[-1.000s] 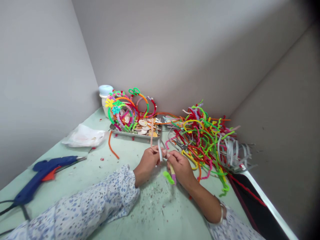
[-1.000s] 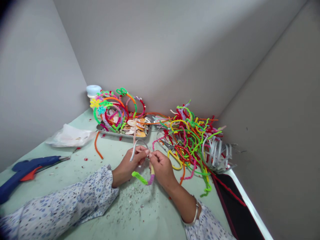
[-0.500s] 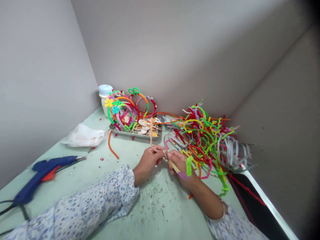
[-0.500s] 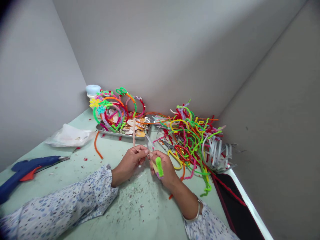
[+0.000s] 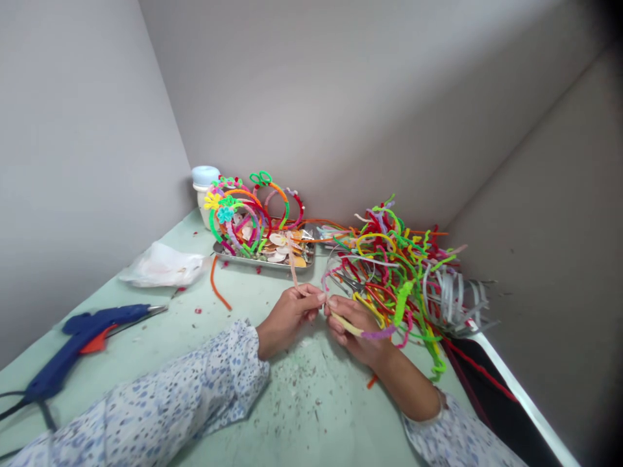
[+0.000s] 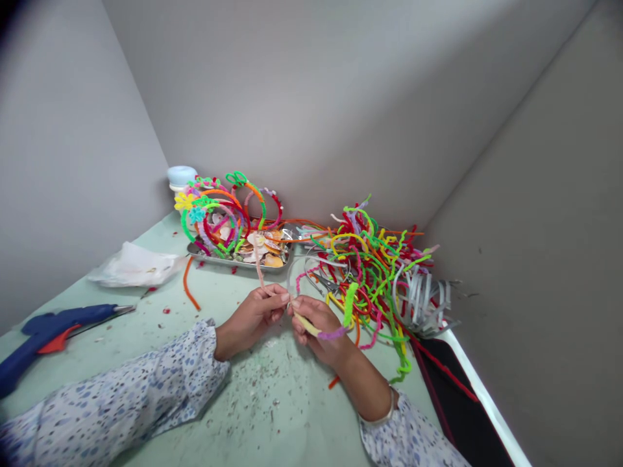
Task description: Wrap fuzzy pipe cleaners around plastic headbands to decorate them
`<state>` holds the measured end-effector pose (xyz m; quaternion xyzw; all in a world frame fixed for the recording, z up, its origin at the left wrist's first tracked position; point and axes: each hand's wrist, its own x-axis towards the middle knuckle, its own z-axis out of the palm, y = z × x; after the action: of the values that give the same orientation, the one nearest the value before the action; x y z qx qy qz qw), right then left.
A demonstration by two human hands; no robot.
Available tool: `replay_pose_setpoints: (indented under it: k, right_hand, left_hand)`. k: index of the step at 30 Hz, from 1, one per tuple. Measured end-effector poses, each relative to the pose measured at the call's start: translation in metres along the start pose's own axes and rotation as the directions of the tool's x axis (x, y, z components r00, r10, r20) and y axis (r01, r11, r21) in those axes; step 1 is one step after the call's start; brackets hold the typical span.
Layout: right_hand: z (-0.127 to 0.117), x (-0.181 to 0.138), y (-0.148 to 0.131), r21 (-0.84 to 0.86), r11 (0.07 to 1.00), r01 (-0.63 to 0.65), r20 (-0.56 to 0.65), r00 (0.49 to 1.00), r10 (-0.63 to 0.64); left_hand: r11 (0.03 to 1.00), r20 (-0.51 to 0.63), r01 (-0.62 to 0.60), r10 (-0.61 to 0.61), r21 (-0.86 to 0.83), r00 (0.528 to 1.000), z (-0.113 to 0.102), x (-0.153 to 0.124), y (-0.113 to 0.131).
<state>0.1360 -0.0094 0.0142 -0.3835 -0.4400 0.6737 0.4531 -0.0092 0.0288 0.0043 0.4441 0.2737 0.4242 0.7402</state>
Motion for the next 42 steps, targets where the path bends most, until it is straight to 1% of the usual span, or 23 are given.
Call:
replay_pose_setpoints:
  k: [4, 7, 14, 21, 25, 28, 35, 39, 42]
  right_hand:
    - [-0.004, 0.001, 0.002, 0.069, 0.998, -0.003, 0.041, 0.999, 0.0]
    - [-0.008, 0.002, 0.005, 0.128, 0.991, -0.035, 0.082, 0.996, 0.024]
    - [-0.015, 0.002, 0.009, 0.258, 0.959, -0.117, 0.217, 0.974, 0.061]
    - [-0.015, 0.0, 0.006, 0.299, 0.934, -0.196, 0.276, 0.955, 0.112]
    - [-0.017, -0.001, 0.005, 0.292, 0.926, -0.24, 0.313, 0.939, 0.144]
    - [-0.017, 0.0, 0.006, 0.282, 0.933, -0.222, 0.291, 0.947, 0.137]
    - [-0.02, 0.006, 0.015, 0.167, 0.977, -0.13, 0.147, 0.983, 0.106]
    - [-0.02, 0.006, 0.013, 0.014, 0.999, -0.049, 0.129, 0.991, 0.047]
    - [-0.017, 0.004, 0.007, -0.066, 0.998, -0.003, 0.113, 0.994, 0.01]
  left_hand:
    - [1.0, 0.033, 0.015, -0.015, -0.013, 0.999, 0.0, -0.001, 0.001]
    - [0.999, 0.049, 0.028, -0.027, -0.02, 0.998, -0.001, -0.002, 0.001]
    - [0.995, 0.106, 0.079, -0.073, -0.061, 0.992, -0.001, -0.003, 0.002]
    - [0.991, 0.172, 0.093, -0.075, -0.099, 0.982, 0.001, -0.005, 0.003]
    - [0.988, 0.176, 0.113, -0.094, -0.104, 0.98, 0.001, -0.005, 0.003]
    - [0.99, 0.16, 0.107, -0.091, -0.094, 0.983, 0.001, -0.005, 0.004]
    - [0.997, 0.136, 0.061, -0.056, -0.039, 0.989, 0.0, -0.001, 0.001]
    - [0.998, 0.122, 0.059, -0.057, -0.012, 0.991, 0.0, 0.0, -0.001]
    - [0.997, 0.12, 0.074, -0.07, -0.029, 0.99, 0.001, -0.001, 0.0]
